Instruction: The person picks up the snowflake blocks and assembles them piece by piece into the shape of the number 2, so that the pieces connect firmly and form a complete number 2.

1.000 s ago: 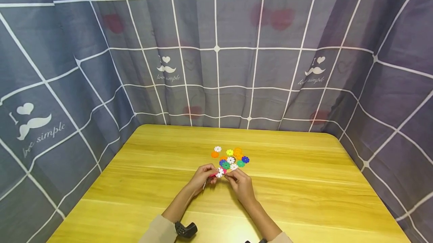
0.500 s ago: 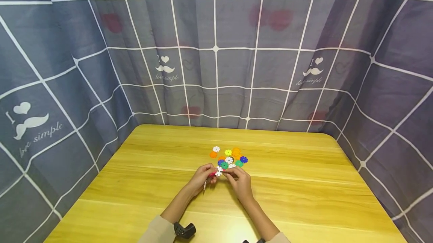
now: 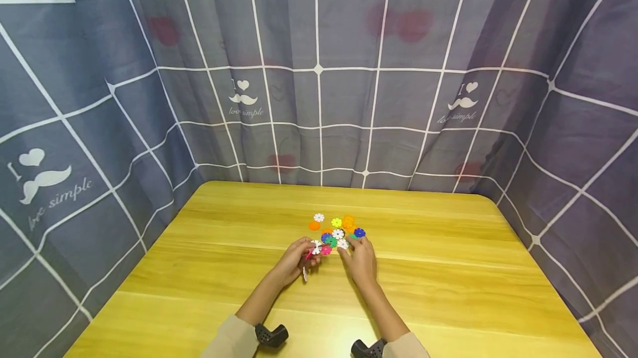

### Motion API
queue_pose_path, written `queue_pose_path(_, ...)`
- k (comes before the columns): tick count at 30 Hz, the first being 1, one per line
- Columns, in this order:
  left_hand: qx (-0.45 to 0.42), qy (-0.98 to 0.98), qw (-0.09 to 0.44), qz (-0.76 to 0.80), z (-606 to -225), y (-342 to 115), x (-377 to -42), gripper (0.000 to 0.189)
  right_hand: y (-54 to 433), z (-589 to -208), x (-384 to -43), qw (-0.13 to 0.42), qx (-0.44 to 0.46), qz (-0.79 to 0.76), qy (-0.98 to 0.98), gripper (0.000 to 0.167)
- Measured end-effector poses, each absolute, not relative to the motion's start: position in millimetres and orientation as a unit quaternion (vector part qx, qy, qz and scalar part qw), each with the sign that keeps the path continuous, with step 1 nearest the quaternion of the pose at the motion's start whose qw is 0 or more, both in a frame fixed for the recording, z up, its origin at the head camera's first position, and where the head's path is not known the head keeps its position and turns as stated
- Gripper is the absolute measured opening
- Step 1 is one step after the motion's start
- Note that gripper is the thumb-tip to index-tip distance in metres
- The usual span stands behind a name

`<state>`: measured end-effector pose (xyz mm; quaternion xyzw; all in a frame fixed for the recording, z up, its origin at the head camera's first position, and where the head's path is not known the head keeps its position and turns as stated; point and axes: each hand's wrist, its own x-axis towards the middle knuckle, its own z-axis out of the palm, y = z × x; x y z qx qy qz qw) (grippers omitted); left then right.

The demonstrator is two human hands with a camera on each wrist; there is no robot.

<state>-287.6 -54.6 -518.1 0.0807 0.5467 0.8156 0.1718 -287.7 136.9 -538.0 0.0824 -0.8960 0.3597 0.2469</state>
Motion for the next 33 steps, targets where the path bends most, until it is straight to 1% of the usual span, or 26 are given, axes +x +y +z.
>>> queue_pose_path(2, 0.081, 0.546, 0.178, 0.815, -517.4, -54.9, -287.5, 0.01, 136.9, -537.4, -287.9, 0.238, 0.083, 0.348, -0.903, 0.035)
queue_pose_path(7, 0.086, 0.541, 0.197, 0.813, -517.9, -55.7, -287.5, 0.01, 137.0, -537.2, -287.1, 0.249, 0.094, 0.339, -0.902, 0.028)
queue_pose_path(10, 0.092, 0.537, 0.207, 0.813, -517.9, -56.3, -287.6, 0.011, 137.5, -537.4, -286.8, 0.248, 0.097, 0.333, -0.905, 0.027)
queue_pose_path(16, 0.093, 0.522, 0.224, 0.818, -516.6, -57.8, -287.5, 0.011, 139.6, -535.0, -282.0, 0.203, 0.108, 0.358, -0.905, 0.03)
queue_pose_path(20, 0.094, 0.52, 0.229, 0.817, -516.4, -59.5, -287.5, 0.012, 140.4, -536.2, -280.4, 0.175, 0.124, 0.446, -0.869, 0.027)
queue_pose_path(23, 0.107, 0.526, 0.236, 0.81, -517.1, -61.5, -287.7, 0.02, 138.9, -537.7, -279.0, 0.14, 0.143, 0.584, -0.787, 0.024)
queue_pose_path(27, 0.133, 0.549, 0.239, 0.79, -517.9, -63.6, -287.9, 0.03, 133.7, -536.5, -273.7, 0.083, 0.147, 0.729, -0.663, 0.033)
queue_pose_path(30, 0.143, 0.563, 0.237, 0.779, -518.0, -64.5, -287.7, 0.034, 129.6, -534.4, -270.2, 0.061, 0.133, 0.759, -0.634, 0.039)
queue_pose_path(33, 0.151, 0.561, 0.247, 0.775, -518.0, -65.3, -288.3, 0.035, 126.7, -532.6, -268.7, 0.053, 0.112, 0.765, -0.631, 0.037)
